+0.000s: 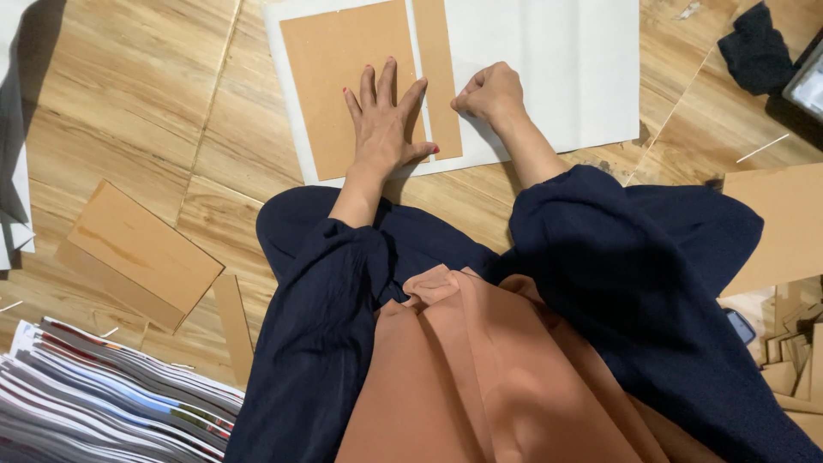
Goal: The person sits on the floor and arranges several rectangular brown paper pieces onto a larger white sheet. They align the pieces side-by-side to form a pattern and then use a black cloth to wipe the surface of the assembled paper craft.
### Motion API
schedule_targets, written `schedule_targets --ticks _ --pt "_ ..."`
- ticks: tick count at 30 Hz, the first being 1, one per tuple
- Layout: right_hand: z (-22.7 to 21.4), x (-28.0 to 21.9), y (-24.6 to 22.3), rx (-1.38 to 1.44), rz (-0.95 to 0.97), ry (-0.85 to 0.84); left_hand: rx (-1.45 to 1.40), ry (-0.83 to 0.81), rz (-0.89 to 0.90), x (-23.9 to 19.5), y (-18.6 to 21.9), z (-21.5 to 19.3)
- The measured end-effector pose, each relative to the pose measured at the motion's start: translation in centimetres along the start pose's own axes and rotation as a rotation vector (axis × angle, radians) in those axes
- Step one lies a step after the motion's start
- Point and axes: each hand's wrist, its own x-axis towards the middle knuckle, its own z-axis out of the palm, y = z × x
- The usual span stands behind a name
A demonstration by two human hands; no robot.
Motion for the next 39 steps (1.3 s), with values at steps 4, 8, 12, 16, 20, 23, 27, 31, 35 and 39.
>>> schedule_targets --ticks 4,8,12,16,20,23,27,31,35,39 --pt "-0.1 0.0 0.0 0.014 0.014 -0.006 0.016 -0.012 -0.009 0.2 0.0 0.0" --pt "-0.2 -0.5 -0.2 0.039 0.003 -0.009 0.010 0.005 -0.005 0.1 0.0 0.2" --pt "0.5 0.8 0.8 -0.003 -0.007 0.016 0.017 0.003 -0.010 0.1 0.1 0.0" --pt "0.4 0.7 0.6 0.005 0.016 0.022 0.013 -0.008 -0.009 0.1 0.1 -0.1" --pt "0.4 0.9 0.6 -0.024 0.013 0.011 0.022 0.011 0.000 0.1 0.0 0.2" --pt "0.6 1.1 0.8 -0.037 0.018 0.011 0.018 0.006 -0.002 0.0 0.0 0.2" --pt "0.2 0.3 0.0 -0.021 0.035 0.003 -0.007 -0.004 -0.005 -0.1 0.2 -0.2" --pt "0.2 0.2 -0.2 -0.031 0.044 0.009 -0.014 -0.011 -0.004 -0.2 0.2 -0.4" --pt "0.2 0.1 -0.2 -0.024 0.043 0.006 0.013 0.016 0.008 -0.2 -0.1 0.2" --pt "0.3 0.4 0.3 -0.016 -0.016 0.012 0.061 0.051 0.057 -0.3 -0.6 1.0"
